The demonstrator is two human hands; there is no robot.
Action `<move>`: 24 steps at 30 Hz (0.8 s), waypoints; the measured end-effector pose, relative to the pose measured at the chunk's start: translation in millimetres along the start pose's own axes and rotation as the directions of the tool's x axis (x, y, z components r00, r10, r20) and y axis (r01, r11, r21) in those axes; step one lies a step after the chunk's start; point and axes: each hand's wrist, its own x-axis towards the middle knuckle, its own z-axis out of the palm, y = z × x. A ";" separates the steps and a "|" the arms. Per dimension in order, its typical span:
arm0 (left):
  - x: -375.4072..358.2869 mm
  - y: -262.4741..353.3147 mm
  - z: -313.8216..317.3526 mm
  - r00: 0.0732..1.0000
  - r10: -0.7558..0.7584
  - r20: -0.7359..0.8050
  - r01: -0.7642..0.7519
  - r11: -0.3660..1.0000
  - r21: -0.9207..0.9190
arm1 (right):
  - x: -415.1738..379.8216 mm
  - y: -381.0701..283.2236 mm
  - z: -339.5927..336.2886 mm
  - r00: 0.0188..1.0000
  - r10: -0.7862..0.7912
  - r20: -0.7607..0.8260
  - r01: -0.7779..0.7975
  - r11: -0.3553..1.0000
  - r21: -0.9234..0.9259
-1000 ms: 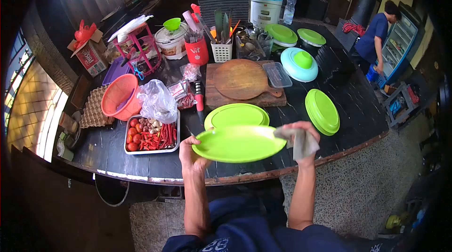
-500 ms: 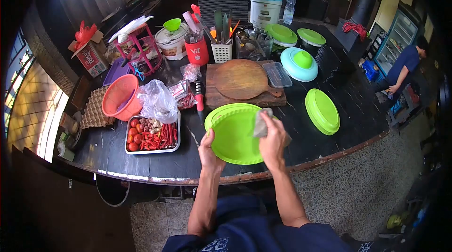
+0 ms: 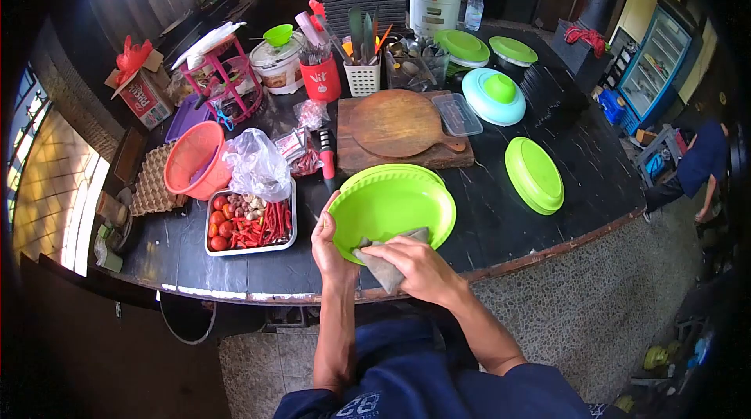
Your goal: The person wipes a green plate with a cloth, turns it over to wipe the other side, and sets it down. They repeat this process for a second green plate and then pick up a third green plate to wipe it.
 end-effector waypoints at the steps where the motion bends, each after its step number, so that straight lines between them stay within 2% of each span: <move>1: 1.3 -0.3 -3.1 1.000 -0.004 -0.008 0.004 1.000 0.001 | -3.9 1.7 -4.8 0.999 0.007 0.039 -0.006 1.000 -0.027; 3: 4.8 2.1 -11.3 1.000 -0.009 -0.015 0.009 1.000 0.000 | -11.7 9.1 -13.1 0.999 -0.015 0.032 0.019 0.995 -0.103; 6: 12.7 10.9 -29.7 0.994 -0.107 -0.005 0.106 0.990 -0.097 | -24.3 23.0 -30.3 0.995 -0.097 -0.006 0.089 0.933 -0.348; 7: 13.3 12.9 -32.2 0.994 -0.107 -0.003 0.106 0.990 -0.097 | -29.4 28.2 -37.3 0.995 -0.097 -0.007 0.088 0.933 -0.349; 9: 13.8 16.8 -33.5 0.986 -0.163 -0.030 0.161 0.986 -0.044 | -37.3 37.9 -49.1 0.996 -0.072 -0.061 0.035 0.881 -0.473; 11: 9.1 17.3 -29.2 0.983 -0.184 -0.024 0.183 0.982 -0.042 | -41.4 49.2 -54.1 0.982 -0.030 -0.185 -0.071 0.856 -0.512; 13: 6.8 13.8 -24.7 0.974 -0.228 -0.005 0.228 0.974 0.013 | -43.3 51.7 -56.6 0.958 -0.028 -0.285 -0.135 0.835 -0.534; 17: 4.0 16.2 -13.6 0.988 -0.155 -0.003 0.155 0.983 0.104 | -51.6 46.5 -48.1 0.972 0.044 -0.231 -0.164 0.831 -0.532; 19: 4.6 18.2 -15.6 0.990 -0.139 -0.005 0.138 0.984 0.110 | -54.6 38.9 -45.8 0.987 0.044 -0.156 -0.109 0.893 -0.438; 21: 6.0 20.3 -22.6 0.993 -0.119 -0.009 0.119 0.986 0.117 | -57.6 31.4 -44.6 0.989 0.016 -0.145 -0.077 0.904 -0.420; 24: 8.1 17.5 -30.1 0.992 -0.127 -0.010 0.127 0.986 0.104 | -58.0 13.8 -40.6 0.998 -0.048 -0.037 0.032 0.939 -0.341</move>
